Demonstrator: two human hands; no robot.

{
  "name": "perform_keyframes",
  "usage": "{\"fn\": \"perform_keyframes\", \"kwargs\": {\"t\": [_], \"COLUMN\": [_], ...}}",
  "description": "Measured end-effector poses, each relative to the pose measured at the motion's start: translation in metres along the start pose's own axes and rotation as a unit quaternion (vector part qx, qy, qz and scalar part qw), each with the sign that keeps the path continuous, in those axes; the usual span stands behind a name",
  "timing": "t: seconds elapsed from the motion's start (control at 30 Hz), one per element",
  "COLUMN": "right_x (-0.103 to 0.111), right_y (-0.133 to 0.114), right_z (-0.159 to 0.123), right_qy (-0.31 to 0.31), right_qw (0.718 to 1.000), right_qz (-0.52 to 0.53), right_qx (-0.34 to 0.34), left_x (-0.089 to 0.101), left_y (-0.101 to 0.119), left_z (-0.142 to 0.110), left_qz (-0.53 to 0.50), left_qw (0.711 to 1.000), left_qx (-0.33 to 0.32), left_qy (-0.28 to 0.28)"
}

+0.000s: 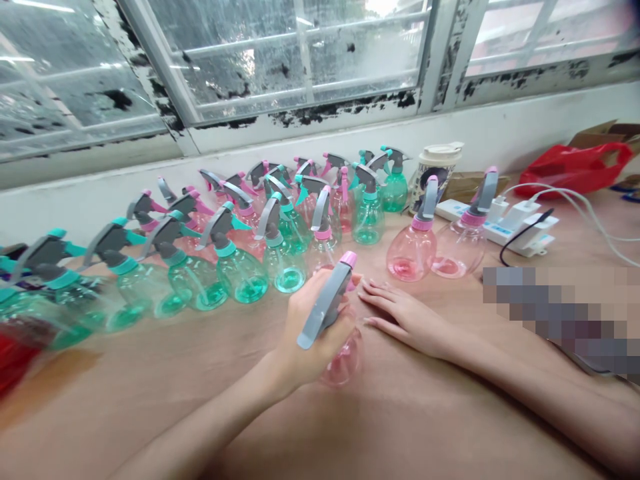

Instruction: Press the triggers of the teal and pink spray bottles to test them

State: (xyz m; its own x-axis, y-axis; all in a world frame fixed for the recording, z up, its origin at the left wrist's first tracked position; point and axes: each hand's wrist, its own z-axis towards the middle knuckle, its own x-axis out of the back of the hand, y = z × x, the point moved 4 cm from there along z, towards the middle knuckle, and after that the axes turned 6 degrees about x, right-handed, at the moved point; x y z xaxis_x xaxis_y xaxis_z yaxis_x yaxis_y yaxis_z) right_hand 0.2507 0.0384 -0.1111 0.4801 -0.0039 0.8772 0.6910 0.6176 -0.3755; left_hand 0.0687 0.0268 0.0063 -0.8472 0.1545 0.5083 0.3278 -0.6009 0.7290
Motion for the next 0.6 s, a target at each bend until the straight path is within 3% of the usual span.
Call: {"fn": "perform_keyframes", "kwargs": {"t": [0.6], "right_x": [0.0006], "right_y": [-0.0003], "right_z": [-0.0007], "right_qy": [0.006], "right_qw": [1.000], "right_qz": [0.007], "right_qx": [0.001], "left_x": [0.0000], "left_y": [-0.0006], "left_z": [0.0006], "left_qz": [-0.004], "left_qw": [1.000], "left_qx": [0.008], "left_qy": [-0.003]}}
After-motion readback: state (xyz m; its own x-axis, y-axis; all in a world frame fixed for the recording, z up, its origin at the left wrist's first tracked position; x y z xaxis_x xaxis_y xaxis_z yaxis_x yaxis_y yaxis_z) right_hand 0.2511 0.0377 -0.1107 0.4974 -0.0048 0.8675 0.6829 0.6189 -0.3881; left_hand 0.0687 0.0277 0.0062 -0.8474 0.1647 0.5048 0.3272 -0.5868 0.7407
